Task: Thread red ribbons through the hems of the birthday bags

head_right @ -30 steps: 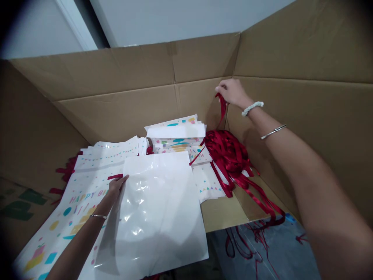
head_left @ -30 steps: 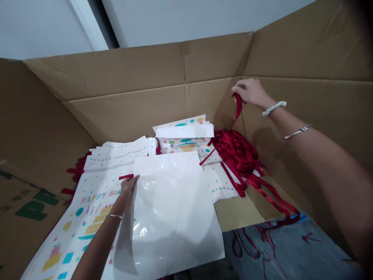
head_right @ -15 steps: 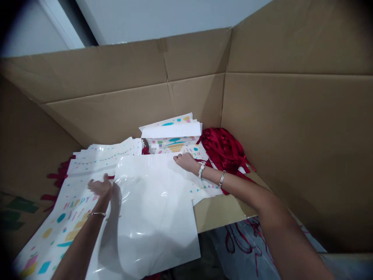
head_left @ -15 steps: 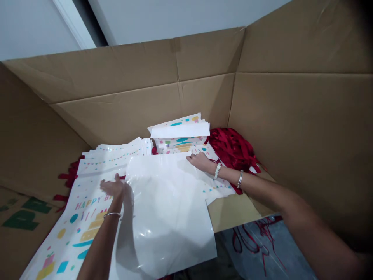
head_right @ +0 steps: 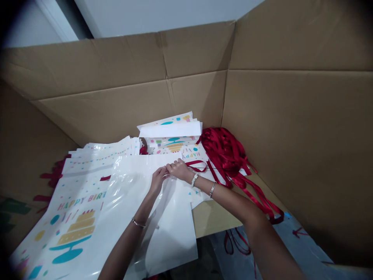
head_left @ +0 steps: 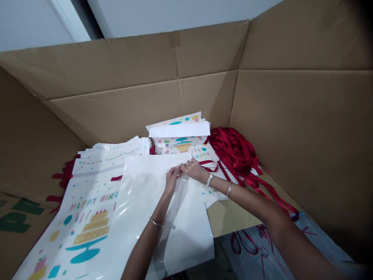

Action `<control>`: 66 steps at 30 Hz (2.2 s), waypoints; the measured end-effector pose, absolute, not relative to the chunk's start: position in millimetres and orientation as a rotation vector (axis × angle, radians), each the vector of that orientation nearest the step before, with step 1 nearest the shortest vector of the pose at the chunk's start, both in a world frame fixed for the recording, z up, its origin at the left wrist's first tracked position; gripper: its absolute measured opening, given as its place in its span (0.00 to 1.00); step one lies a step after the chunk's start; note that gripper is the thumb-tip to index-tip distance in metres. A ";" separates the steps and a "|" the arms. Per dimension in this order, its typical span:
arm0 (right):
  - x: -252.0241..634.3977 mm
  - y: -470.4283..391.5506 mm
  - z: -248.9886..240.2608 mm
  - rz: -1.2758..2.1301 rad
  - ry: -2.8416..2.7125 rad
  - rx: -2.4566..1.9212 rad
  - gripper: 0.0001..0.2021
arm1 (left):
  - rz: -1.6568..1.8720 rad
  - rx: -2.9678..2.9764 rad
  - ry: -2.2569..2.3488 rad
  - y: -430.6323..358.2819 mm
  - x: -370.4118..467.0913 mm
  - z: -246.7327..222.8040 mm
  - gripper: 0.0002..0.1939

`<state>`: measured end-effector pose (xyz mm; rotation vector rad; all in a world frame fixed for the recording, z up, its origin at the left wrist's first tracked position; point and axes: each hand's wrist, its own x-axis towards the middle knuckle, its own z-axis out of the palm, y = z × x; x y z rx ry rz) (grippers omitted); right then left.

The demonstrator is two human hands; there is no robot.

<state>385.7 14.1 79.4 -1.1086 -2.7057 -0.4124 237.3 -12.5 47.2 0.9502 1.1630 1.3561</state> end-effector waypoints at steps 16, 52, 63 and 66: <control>409.6 29.0 63.7 0.212 -2.344 -1.100 0.14 | 1.255 0.760 1.106 -3.7 228.9 36.2 0.22; 443.8 50.3 153.1 1.318 -1.931 -1.125 0.11 | 0.555 2.438 1.425 -25.8 204.9 5.9 0.27; 461.8 22.3 87.9 1.563 -1.655 -1.322 0.09 | 0.396 1.952 2.001 9.5 253.6 23.1 0.20; 470.6 19.8 78.9 1.578 -1.618 -1.321 0.10 | 0.348 1.956 1.989 13.8 251.0 24.5 0.20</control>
